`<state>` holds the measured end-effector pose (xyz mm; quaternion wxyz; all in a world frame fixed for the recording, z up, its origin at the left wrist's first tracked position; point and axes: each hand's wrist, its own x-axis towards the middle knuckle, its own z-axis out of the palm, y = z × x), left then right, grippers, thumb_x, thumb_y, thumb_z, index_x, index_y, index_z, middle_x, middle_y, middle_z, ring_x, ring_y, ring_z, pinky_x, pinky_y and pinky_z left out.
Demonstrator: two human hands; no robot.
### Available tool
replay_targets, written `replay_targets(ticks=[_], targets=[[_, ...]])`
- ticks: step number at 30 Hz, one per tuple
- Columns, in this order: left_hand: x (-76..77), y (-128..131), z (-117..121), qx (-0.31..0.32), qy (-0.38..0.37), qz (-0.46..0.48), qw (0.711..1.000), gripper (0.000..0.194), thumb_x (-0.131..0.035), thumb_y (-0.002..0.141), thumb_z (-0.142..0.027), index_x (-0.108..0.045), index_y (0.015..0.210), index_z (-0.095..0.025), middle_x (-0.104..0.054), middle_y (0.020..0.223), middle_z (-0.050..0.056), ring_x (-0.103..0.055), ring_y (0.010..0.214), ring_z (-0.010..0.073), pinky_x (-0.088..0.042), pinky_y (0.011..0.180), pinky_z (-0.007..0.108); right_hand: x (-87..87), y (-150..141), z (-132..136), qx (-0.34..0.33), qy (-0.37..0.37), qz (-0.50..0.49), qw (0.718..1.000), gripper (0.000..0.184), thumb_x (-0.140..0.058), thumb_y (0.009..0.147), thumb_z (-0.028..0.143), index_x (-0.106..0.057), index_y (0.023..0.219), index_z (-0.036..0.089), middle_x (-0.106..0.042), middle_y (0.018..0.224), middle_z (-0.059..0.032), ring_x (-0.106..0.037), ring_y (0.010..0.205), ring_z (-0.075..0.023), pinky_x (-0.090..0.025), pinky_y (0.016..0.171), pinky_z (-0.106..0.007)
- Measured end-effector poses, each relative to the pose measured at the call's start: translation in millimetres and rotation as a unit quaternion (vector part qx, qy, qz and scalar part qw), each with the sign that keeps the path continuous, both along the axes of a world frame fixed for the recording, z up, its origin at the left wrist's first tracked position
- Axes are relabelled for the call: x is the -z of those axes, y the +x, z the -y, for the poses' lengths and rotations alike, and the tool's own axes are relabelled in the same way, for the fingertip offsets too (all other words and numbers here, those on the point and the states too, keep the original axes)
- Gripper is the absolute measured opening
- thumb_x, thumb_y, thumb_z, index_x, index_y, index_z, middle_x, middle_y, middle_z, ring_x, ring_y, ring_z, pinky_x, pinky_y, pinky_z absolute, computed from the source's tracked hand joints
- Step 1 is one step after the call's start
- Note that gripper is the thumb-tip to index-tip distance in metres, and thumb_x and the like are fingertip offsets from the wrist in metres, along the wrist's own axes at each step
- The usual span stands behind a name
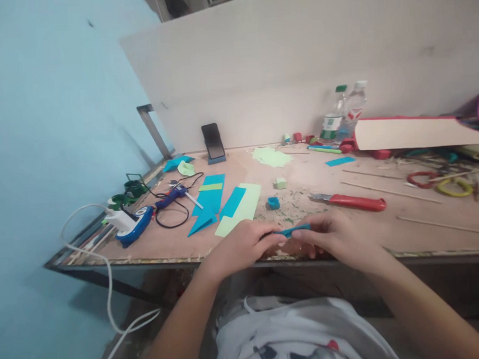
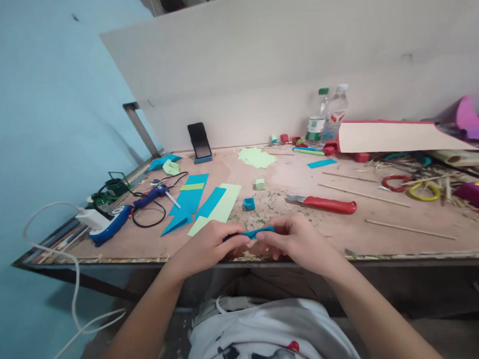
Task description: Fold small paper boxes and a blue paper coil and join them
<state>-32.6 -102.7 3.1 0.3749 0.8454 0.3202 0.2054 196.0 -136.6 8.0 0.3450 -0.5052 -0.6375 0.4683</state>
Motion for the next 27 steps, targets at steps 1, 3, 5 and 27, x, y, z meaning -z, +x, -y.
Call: replay_targets(ticks=[1,3,5,27], targets=[[-0.3,0.3,0.7,0.002,0.000,-0.007,1.000,0.035,-0.056,0.106,-0.036,-0.065,0.077,-0.019,-0.063,0.070,-0.003,-0.054,0.067,0.0146,-0.036,0.066,0.027,-0.5,-0.1,0.3,0.002,0.000,-0.004,1.000,0.036,-0.078,0.079,0.046,-0.070,0.054,0.022,-0.063,0.047,-0.0006,-0.052,0.043,-0.0133,-0.038,0.044,-0.026],[-0.5,0.5,2.1,0.005,0.007,-0.021,1.000,0.037,-0.055,0.107,-0.038,-0.064,0.077,-0.019,-0.063,0.070,-0.003,-0.053,0.067,0.0147,-0.035,0.066,0.027,-1.3,0.2,0.9,0.007,0.001,-0.003,1.000,0.035,-0.078,0.078,0.046,-0.069,0.054,0.022,-0.063,0.047,-0.0007,-0.052,0.043,-0.0134,-0.038,0.044,-0.026],[-0.4,0.3,3.1,0.008,0.019,-0.026,0.999,0.034,-0.056,0.106,-0.039,-0.065,0.081,-0.019,-0.065,0.074,-0.002,-0.054,0.069,0.0148,-0.034,0.066,0.027,-1.4,0.9,1.8,0.014,0.002,0.006,1.000,0.036,-0.077,0.079,0.045,-0.068,0.054,0.021,-0.063,0.047,-0.0012,-0.053,0.044,-0.0137,-0.038,0.045,-0.027],[1.0,1.2,3.0,-0.032,0.015,-0.062,0.997,0.040,-0.046,0.107,-0.036,-0.049,0.072,-0.020,-0.053,0.065,-0.004,-0.046,0.063,0.0137,-0.028,0.063,0.029,0.4,3.8,5.7,0.004,-0.034,-0.047,0.998,0.026,-0.073,0.078,0.041,-0.073,0.070,0.016,-0.058,0.054,0.0030,-0.050,0.052,-0.0105,-0.039,0.051,-0.023]])
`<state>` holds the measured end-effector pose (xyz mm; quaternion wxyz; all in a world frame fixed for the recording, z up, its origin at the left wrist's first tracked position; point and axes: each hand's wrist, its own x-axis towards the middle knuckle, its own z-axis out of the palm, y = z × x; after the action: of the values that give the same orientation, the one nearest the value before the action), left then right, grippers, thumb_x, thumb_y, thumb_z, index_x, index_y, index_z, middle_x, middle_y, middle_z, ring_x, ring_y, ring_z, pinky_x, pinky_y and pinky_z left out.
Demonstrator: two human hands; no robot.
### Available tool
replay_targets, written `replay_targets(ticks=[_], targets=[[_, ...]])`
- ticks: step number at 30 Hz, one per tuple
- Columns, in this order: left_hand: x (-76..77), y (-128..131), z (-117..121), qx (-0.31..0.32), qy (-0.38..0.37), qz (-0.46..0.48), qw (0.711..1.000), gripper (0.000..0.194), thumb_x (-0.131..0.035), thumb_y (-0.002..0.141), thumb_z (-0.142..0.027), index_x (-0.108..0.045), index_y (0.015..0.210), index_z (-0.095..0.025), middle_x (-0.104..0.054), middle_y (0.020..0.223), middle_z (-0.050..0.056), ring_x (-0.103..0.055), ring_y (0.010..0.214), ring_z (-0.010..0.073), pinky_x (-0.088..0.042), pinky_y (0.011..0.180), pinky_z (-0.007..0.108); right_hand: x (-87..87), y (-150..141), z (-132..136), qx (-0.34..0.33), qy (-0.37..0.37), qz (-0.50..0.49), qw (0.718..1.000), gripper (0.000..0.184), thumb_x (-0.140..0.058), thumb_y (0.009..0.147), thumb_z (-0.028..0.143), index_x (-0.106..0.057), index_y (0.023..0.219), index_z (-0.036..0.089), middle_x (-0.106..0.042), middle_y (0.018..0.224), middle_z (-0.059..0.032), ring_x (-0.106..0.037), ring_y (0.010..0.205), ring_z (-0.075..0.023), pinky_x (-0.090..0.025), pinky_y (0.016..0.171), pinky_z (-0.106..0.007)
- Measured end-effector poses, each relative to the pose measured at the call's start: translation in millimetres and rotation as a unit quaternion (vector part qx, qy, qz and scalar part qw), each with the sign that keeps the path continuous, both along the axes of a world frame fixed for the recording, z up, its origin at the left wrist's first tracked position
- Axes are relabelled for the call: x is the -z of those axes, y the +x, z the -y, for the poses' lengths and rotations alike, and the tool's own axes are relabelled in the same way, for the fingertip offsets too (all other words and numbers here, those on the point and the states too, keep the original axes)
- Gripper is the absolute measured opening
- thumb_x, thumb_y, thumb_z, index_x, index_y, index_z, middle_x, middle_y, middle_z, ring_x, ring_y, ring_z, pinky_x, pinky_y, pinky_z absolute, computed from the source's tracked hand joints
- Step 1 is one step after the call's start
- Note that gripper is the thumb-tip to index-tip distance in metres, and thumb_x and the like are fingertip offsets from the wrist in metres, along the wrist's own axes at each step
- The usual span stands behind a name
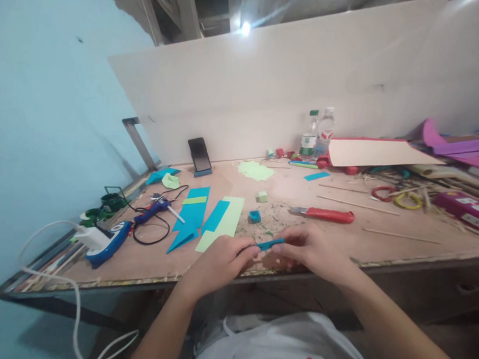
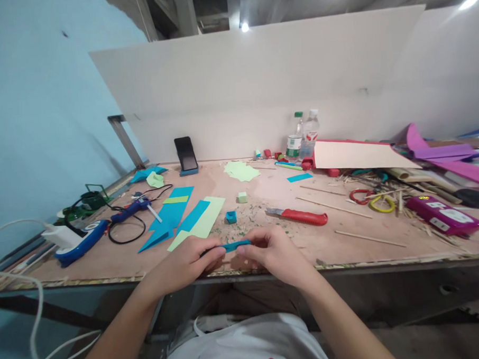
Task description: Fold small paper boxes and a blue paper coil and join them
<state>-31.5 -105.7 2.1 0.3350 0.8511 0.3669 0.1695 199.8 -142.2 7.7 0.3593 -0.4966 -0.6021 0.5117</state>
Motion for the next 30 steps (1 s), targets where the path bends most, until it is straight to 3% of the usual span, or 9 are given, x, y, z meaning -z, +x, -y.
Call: replay_targets(ticks=[3,5,8,9,11,14,16,21,30], targets=[[-1.7,-1,1,-0.007,0.000,-0.004,1.000,0.040,-0.046,0.107,-0.036,-0.049,0.070,-0.020,-0.052,0.064,-0.004,-0.046,0.062,0.0141,-0.028,0.063,0.029,4.4,2,-1,0.020,0.018,0.030,0.999,0.026,-0.073,0.078,0.041,-0.074,0.072,0.016,-0.059,0.055,0.0017,-0.050,0.050,-0.0118,-0.040,0.049,-0.024],[-2.9,0,2,-0.018,0.003,-0.001,1.000,0.041,-0.045,0.107,-0.037,-0.049,0.070,-0.020,-0.054,0.064,-0.003,-0.047,0.062,0.0147,-0.028,0.063,0.030,9.6,2,0,0.076,0.074,0.054,0.993,0.027,-0.068,0.081,0.040,-0.078,0.084,0.015,-0.064,0.061,-0.0007,-0.051,0.050,-0.0132,-0.041,0.048,-0.025],[-1.8,1,1,-0.062,0.018,-0.001,0.998,0.040,-0.045,0.106,-0.040,-0.056,0.073,-0.020,-0.062,0.068,0.000,-0.052,0.066,0.0169,-0.029,0.064,0.030,18.4,0,2,0.173,0.263,0.110,0.943,0.032,-0.056,0.091,0.032,-0.079,0.103,0.015,-0.076,0.090,-0.0101,-0.065,0.065,-0.0174,-0.050,0.057,-0.027],[-0.5,1,-1,-0.081,0.027,-0.004,0.996,0.039,-0.045,0.106,-0.040,-0.060,0.076,-0.020,-0.066,0.072,0.001,-0.054,0.068,0.0178,-0.030,0.065,0.030,21.1,-2,3,0.184,0.318,0.138,0.920,0.032,-0.053,0.093,0.029,-0.079,0.105,0.015,-0.076,0.098,-0.0121,-0.068,0.071,-0.0184,-0.052,0.060,-0.027],[2.9,2,-4,-0.115,0.049,-0.016,0.992,0.037,-0.045,0.106,-0.040,-0.065,0.081,-0.021,-0.072,0.080,0.004,-0.059,0.072,0.0200,-0.030,0.066,0.030,25.1,-5,3,0.167,0.361,0.217,0.891,0.033,-0.049,0.094,0.022,-0.080,0.103,0.016,-0.076,0.098,-0.0117,-0.069,0.071,-0.0182,-0.053,0.065,-0.028],[7.4,2,-8,-0.129,0.072,-0.034,0.988,0.038,-0.044,0.107,-0.041,-0.069,0.086,-0.021,-0.077,0.086,0.006,-0.064,0.076,0.0225,-0.030,0.066,0.030,26.8,-10,2,0.104,0.312,0.354,0.875,0.031,-0.049,0.089,0.014,-0.079,0.084,0.020,-0.077,0.083,-0.0078,-0.072,0.070,-0.0202,-0.051,0.066,-0.028],[8.8,2,-8,-0.125,0.082,-0.039,0.988,0.038,-0.044,0.108,-0.042,-0.071,0.089,-0.022,-0.078,0.088,0.006,-0.066,0.078,0.0232,-0.030,0.065,0.031,25.8,-12,2,0.104,0.285,0.403,0.864,0.031,-0.050,0.089,0.013,-0.080,0.085,0.021,-0.079,0.081,-0.0072,-0.074,0.073,-0.0226,-0.049,0.066,-0.028],[7.3,3,-5,-0.122,0.099,-0.059,0.986,0.039,-0.043,0.109,-0.041,-0.074,0.094,-0.023,-0.079,0.089,0.007,-0.071,0.082,0.0253,-0.030,0.064,0.031,24.5,-14,2,0.098,0.241,0.423,0.868,0.034,-0.049,0.090,0.012,-0.079,0.077,0.022,-0.081,0.077,-0.0057,-0.074,0.069,-0.0219,-0.045,0.065,-0.028],[5.2,4,-5,-0.125,0.126,-0.088,0.980,0.040,-0.041,0.110,-0.041,-0.077,0.108,-0.024,-0.082,0.101,0.009,-0.076,0.091,0.0277,-0.041,0.068,0.031,28.5,-13,2,0.111,0.259,0.436,0.855,0.036,-0.046,0.094,0.022,-0.078,0.076,0.023,-0.080,0.073,-0.0060,-0.076,0.068,-0.0233,-0.047,0.062,-0.028]])
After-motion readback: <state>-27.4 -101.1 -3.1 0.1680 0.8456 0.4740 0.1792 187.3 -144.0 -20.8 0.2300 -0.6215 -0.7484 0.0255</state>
